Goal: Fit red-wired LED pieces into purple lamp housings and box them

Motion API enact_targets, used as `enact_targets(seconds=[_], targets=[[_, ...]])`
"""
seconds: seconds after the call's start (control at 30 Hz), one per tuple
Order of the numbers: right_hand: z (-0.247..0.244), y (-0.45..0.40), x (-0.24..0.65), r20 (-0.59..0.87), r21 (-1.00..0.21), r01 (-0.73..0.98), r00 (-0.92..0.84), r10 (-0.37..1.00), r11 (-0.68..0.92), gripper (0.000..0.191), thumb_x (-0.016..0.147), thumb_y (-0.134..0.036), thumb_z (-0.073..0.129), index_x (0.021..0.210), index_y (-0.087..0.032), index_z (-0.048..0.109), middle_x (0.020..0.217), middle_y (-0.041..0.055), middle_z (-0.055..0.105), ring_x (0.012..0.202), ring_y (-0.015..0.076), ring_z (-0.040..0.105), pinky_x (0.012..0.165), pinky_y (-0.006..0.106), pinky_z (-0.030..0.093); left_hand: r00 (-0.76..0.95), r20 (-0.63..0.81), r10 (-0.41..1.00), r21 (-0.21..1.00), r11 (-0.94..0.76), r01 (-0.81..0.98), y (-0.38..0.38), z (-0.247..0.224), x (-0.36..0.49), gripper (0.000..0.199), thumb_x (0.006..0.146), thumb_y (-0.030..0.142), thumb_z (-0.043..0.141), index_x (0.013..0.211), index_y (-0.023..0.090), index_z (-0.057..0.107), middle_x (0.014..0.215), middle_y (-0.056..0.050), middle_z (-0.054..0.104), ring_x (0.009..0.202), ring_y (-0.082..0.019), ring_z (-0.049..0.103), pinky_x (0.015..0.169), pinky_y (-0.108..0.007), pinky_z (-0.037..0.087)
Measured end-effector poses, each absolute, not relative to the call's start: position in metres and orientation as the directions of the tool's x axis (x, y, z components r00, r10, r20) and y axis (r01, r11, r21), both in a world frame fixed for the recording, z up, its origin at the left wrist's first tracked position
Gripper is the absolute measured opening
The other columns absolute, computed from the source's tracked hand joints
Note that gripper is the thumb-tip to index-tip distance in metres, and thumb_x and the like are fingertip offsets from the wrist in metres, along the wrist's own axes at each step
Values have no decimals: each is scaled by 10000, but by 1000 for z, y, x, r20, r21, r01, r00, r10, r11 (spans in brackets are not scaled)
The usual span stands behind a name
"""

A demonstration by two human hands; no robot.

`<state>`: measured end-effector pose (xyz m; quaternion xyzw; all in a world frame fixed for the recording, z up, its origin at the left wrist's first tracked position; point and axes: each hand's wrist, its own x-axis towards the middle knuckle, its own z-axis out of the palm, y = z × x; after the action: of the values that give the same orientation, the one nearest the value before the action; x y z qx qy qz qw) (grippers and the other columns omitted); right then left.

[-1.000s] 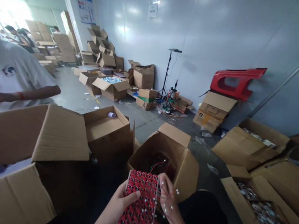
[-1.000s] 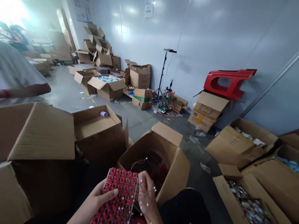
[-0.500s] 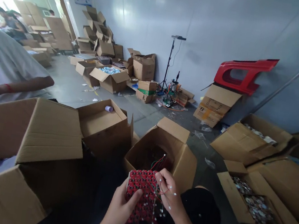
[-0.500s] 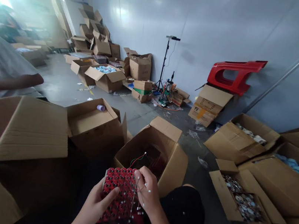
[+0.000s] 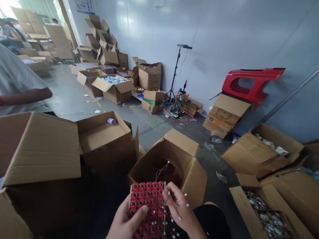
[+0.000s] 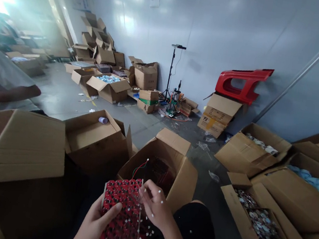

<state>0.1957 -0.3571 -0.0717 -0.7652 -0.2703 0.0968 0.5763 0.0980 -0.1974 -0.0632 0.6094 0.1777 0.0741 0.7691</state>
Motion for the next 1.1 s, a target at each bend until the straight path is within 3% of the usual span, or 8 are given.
enact_targets(seconds=[0.1,0.27,0.4,0.63,0.87,0.97,1.1], targets=[[-71,-358,192,173,-923,332,811,558,-195,461,949,-599,400,671,-232,399,622,-59,395,571,116,374,553,242,346,918,-211,334,959,252,129,-198,-59,97,538,650,557,804,1003,168,685,1010,-101,775,975,-293,710,846,-341,570],[-71,-351,185,225,-897,376,839,495,-230,455,976,-564,337,653,-245,301,626,-49,369,582,133,346,575,278,307,911,-98,400,992,113,58,-205,-56,97,483,700,554,759,989,174,689,1071,-103,762,994,-290,695,904,-359,549],[-71,-352,188,220,-895,372,847,483,-246,467,971,-588,334,657,-245,306,631,-50,365,594,133,356,580,275,309,903,-72,423,996,78,42,-210,-59,98,477,739,553,726,1012,164,687,1019,-106,766,993,-295,693,910,-368,542],[-72,-365,195,115,-931,298,786,608,-210,475,945,-619,410,685,-223,446,617,-61,412,595,115,402,583,233,373,896,-191,402,962,258,90,-207,-54,102,511,631,565,812,918,166,674,1009,-109,777,919,-271,709,831,-333,565],[-74,-355,192,104,-954,232,850,517,-189,508,905,-646,468,629,-227,386,622,-48,424,619,128,388,626,266,343,874,-57,483,994,112,3,-213,-57,102,428,724,518,764,968,171,713,920,-73,768,884,-248,707,819,-303,555],[-75,-357,199,42,-977,146,847,530,-156,540,864,-711,485,641,-222,435,605,-53,421,596,124,388,589,253,345,863,-109,493,981,192,14,-215,-54,102,436,669,503,811,932,167,723,889,-71,772,875,-255,714,809,-305,563],[-76,-358,204,-46,-996,0,842,537,-84,632,765,-843,460,678,-219,510,607,-50,450,568,121,413,550,241,379,829,-319,460,876,476,73,-211,-48,105,498,553,465,889,910,173,702,831,-60,775,809,-261,735,747,-329,590]])
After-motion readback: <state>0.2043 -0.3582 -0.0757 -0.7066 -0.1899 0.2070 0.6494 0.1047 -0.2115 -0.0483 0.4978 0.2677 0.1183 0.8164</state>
